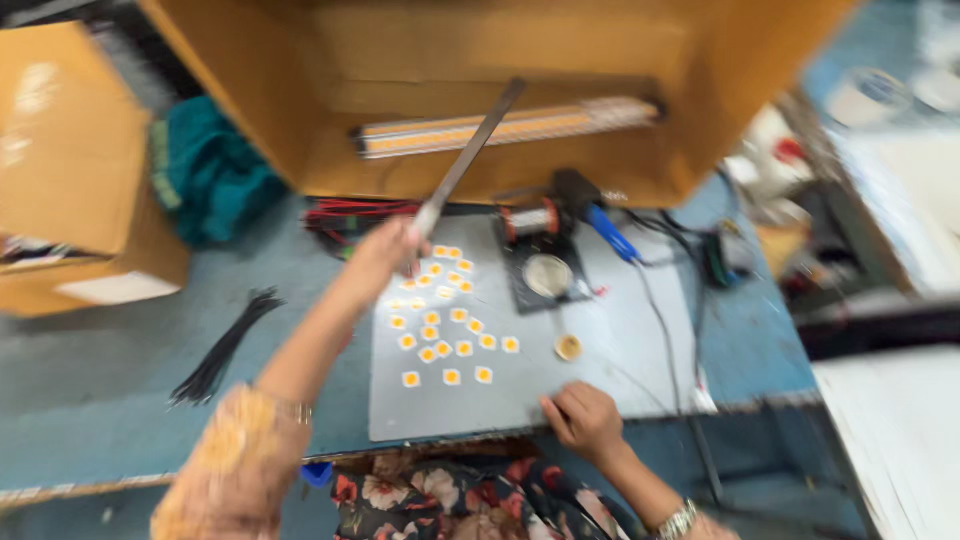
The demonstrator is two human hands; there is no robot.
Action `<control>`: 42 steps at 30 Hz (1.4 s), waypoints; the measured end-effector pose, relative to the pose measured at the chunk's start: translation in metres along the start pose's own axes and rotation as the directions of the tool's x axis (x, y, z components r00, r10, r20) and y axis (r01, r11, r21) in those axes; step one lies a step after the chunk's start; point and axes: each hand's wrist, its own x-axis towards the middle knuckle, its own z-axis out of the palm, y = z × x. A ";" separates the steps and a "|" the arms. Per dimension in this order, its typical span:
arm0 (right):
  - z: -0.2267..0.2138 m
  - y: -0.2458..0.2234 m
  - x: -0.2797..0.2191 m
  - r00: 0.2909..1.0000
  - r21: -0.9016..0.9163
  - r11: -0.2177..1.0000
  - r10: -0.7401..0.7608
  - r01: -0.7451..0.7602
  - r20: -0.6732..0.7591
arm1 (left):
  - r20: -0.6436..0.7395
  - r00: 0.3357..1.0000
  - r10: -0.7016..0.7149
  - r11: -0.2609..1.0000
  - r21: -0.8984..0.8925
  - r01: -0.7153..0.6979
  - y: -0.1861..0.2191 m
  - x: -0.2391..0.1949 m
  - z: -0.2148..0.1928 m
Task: The person bundles black and red wires with adhesive tape, then uses a metal file to clean the tip of a soldering iron. The person handles LED modules and a soldering station on a workbench.
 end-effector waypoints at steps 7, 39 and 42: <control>-0.013 -0.074 -0.007 0.848 0.662 0.575 0.498 -0.480 0.183 | -0.106 0.993 0.050 0.991 -0.122 -0.062 0.011 -0.155 0.215; -0.159 0.013 -0.146 0.438 0.832 0.326 0.892 -0.450 -0.112 | 0.226 0.964 -0.143 0.265 -0.929 0.257 -0.008 0.056 0.333; -0.165 0.011 -0.156 0.421 0.842 0.329 0.897 -0.428 -0.136 | 0.320 0.932 -0.171 0.378 -0.852 0.362 0.005 -0.011 0.352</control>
